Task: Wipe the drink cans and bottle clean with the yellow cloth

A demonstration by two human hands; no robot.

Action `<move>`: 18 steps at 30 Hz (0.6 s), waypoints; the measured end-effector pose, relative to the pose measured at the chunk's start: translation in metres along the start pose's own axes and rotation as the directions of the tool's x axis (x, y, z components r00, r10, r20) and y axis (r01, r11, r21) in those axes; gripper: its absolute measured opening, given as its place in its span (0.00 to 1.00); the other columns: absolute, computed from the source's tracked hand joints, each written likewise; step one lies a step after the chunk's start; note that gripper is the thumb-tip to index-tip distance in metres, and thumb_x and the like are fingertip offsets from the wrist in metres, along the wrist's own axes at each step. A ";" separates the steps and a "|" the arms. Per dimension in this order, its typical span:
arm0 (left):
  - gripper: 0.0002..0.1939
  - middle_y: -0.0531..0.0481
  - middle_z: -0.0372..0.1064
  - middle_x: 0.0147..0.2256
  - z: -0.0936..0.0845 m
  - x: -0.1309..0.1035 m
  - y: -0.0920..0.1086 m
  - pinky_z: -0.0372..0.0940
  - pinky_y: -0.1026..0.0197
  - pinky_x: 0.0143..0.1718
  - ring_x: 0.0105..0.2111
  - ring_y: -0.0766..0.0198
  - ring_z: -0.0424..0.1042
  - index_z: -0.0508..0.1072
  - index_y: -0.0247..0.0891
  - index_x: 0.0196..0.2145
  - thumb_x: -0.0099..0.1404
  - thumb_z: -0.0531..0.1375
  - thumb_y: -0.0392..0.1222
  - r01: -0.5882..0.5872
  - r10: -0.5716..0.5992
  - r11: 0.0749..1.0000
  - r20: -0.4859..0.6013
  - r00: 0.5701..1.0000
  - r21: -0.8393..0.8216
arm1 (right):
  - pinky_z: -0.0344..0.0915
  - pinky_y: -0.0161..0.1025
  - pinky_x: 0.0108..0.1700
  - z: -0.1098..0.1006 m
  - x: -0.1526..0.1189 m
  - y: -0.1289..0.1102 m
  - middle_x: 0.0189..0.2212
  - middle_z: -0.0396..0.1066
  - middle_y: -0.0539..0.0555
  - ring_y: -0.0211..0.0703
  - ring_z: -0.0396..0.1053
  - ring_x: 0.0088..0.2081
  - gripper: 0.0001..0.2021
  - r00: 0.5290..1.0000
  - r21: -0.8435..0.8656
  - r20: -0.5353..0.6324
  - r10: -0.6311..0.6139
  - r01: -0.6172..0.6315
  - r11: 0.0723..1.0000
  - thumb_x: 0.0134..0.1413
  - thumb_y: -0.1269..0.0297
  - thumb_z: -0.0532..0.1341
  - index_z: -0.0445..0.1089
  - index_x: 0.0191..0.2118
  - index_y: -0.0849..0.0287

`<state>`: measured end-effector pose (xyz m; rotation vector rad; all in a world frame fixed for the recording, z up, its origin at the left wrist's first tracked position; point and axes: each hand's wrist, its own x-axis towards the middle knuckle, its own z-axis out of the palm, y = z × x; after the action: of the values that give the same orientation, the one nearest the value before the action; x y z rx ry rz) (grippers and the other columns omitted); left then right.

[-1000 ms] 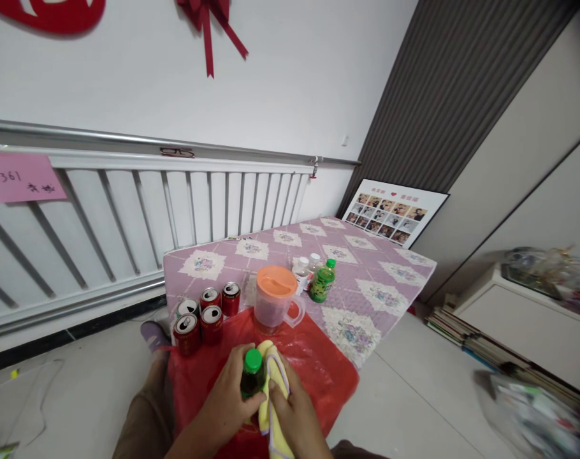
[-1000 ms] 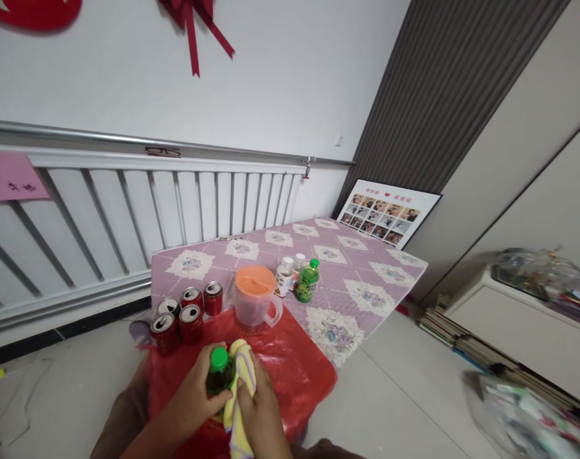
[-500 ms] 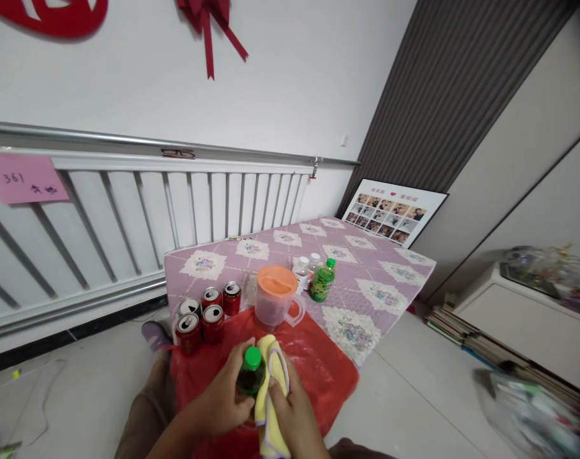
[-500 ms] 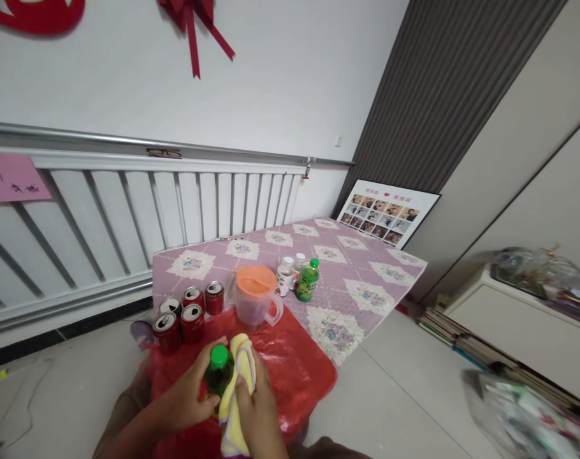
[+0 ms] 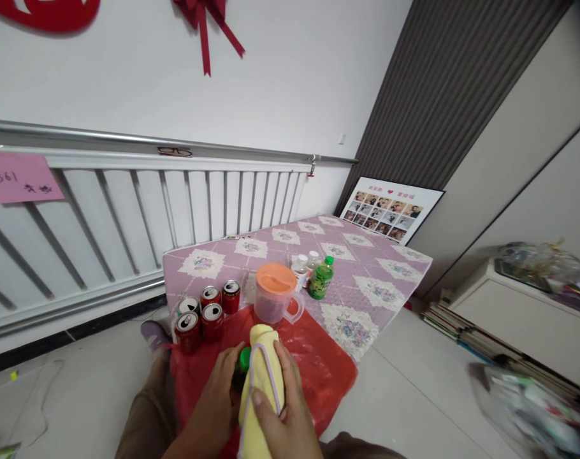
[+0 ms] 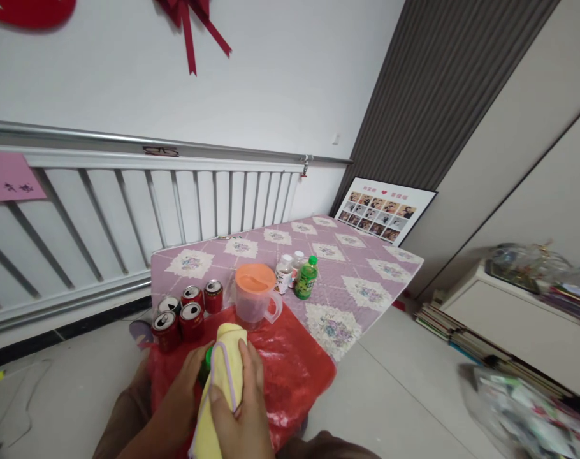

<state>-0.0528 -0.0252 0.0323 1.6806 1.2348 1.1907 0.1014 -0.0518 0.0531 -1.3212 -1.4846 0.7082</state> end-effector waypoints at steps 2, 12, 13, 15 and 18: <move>0.26 0.37 0.62 0.56 0.001 -0.002 -0.005 0.59 0.44 0.60 0.57 0.50 0.63 0.64 0.39 0.58 0.62 0.54 0.35 -0.008 0.008 0.998 -0.007 1.000 0.058 | 0.53 0.51 0.65 0.006 0.000 0.001 0.67 0.49 0.55 0.52 0.48 0.67 0.35 1.000 -0.043 0.015 -0.022 0.022 0.999 0.54 0.64 0.61 0.51 0.66 0.51; 0.38 0.39 0.56 0.63 -0.014 0.001 -0.018 0.53 0.44 0.64 0.64 0.49 0.55 0.60 0.40 0.62 0.52 0.58 0.28 -0.064 0.051 0.993 0.125 0.991 0.103 | 0.62 0.46 0.59 0.013 0.001 0.052 0.57 0.67 0.57 0.48 0.65 0.59 0.29 0.972 0.128 0.088 0.216 -0.226 0.966 0.54 0.64 0.58 0.59 0.62 0.56; 0.38 0.40 0.57 0.63 -0.016 0.001 -0.020 0.53 0.45 0.64 0.64 0.50 0.56 0.60 0.40 0.62 0.52 0.57 0.27 -0.058 0.046 0.995 0.145 0.988 0.075 | 0.62 0.46 0.59 0.013 -0.001 0.055 0.57 0.67 0.57 0.48 0.66 0.58 0.29 0.971 0.136 0.096 0.221 -0.233 0.963 0.53 0.64 0.59 0.60 0.62 0.56; 0.37 0.41 0.59 0.62 -0.019 0.001 -0.022 0.53 0.45 0.64 0.63 0.51 0.57 0.61 0.40 0.61 0.52 0.57 0.27 -0.030 0.025 0.999 0.163 0.986 0.033 | 0.63 0.46 0.59 0.013 -0.003 0.055 0.57 0.67 0.57 0.49 0.65 0.58 0.28 0.967 0.140 0.092 0.239 -0.250 0.958 0.53 0.62 0.59 0.60 0.61 0.56; 0.35 0.40 0.62 0.60 -0.017 0.001 -0.019 0.55 0.45 0.63 0.61 0.50 0.60 0.64 0.40 0.59 0.52 0.58 0.29 -0.001 -0.003 1.000 0.110 0.994 0.031 | 0.62 0.46 0.60 0.009 -0.003 0.042 0.59 0.65 0.58 0.50 0.63 0.60 0.29 0.966 0.125 0.059 0.251 -0.256 0.958 0.54 0.60 0.59 0.59 0.62 0.56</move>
<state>-0.0747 -0.0179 0.0203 1.7441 1.1916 1.0685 0.1085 -0.0436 0.0116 -1.4155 -1.2893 0.9889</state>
